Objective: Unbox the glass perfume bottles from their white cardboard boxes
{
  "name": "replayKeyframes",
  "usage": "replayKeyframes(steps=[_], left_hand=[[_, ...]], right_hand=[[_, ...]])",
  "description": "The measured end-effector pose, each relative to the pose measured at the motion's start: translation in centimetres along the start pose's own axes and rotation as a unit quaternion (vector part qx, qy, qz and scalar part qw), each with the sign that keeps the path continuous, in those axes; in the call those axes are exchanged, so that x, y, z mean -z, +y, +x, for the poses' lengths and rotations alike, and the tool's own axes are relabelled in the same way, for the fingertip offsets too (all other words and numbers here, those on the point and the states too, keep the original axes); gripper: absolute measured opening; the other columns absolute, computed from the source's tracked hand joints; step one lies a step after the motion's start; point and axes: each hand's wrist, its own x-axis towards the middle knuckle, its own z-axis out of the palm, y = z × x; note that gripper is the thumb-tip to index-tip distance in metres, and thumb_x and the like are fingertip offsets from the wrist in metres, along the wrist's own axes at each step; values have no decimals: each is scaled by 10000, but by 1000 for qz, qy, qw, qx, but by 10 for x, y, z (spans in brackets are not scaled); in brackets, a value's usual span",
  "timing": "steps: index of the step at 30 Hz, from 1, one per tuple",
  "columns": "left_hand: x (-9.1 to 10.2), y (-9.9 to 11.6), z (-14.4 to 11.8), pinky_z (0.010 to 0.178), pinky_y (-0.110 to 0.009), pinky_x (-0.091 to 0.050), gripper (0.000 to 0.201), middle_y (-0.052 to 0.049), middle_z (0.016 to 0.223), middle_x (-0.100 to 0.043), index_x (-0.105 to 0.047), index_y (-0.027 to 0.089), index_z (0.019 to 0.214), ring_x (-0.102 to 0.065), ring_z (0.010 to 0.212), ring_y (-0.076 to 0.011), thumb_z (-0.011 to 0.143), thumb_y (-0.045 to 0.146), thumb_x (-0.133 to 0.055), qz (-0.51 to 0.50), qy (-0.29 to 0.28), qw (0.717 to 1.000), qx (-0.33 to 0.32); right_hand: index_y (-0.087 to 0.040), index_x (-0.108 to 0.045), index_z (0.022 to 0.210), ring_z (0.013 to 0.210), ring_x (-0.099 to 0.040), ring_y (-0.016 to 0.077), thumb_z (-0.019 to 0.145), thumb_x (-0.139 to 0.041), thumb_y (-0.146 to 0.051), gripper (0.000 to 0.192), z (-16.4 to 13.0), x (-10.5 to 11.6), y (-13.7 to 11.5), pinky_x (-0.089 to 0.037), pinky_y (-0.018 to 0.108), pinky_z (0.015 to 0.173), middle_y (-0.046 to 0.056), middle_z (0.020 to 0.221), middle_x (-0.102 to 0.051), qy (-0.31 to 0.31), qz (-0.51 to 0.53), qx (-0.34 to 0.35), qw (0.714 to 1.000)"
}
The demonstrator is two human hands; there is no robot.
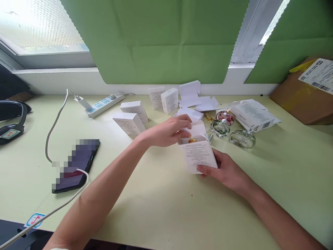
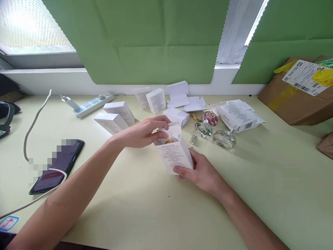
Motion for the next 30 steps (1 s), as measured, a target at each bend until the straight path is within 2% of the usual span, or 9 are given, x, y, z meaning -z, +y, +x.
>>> replayKeyframes(steps=[11,16,20,25,30], left_hand=[[-3,0,2,685,-258,-405,144,-67,1136,-563,-544,166,903,-529,810,-122,965,244,-441,3,18,1000,25],[-2,2,1,631,-250,-407,273,-67,1045,-579,-591,164,904,-551,796,-130,972,395,-464,-35,-27,999,6],[-4,0,2,639,-260,-415,227,-69,1019,-553,-539,160,833,-531,773,-124,972,317,-453,-13,-7,1000,-11],[-7,-2,3,668,-268,-429,172,-83,1099,-538,-510,167,879,-546,839,-140,978,265,-407,-3,-9,1000,-10],[-9,-4,4,695,-279,-424,139,-81,1125,-549,-486,175,884,-533,830,-139,970,240,-399,11,9,1000,-3]], right_hand=[[-258,-650,1147,959,-672,225,762,-788,-393,430,0,2,-1,-626,345,720,32,1110,-705,-11,8,-4,1000],[-266,-646,1172,1037,-669,228,752,-804,-357,457,-1,4,-2,-619,361,830,24,1156,-702,-21,26,7,999],[-260,-651,1151,1011,-678,234,747,-806,-372,447,-1,3,-1,-631,366,790,26,1121,-709,-21,23,-12,999],[-237,-667,1096,905,-694,216,739,-806,-389,412,0,-1,-1,-630,344,727,30,1050,-723,-8,2,-22,1000],[-249,-662,1117,916,-686,214,756,-792,-382,406,0,-2,0,-630,343,714,30,1085,-716,-8,7,-23,1000]])
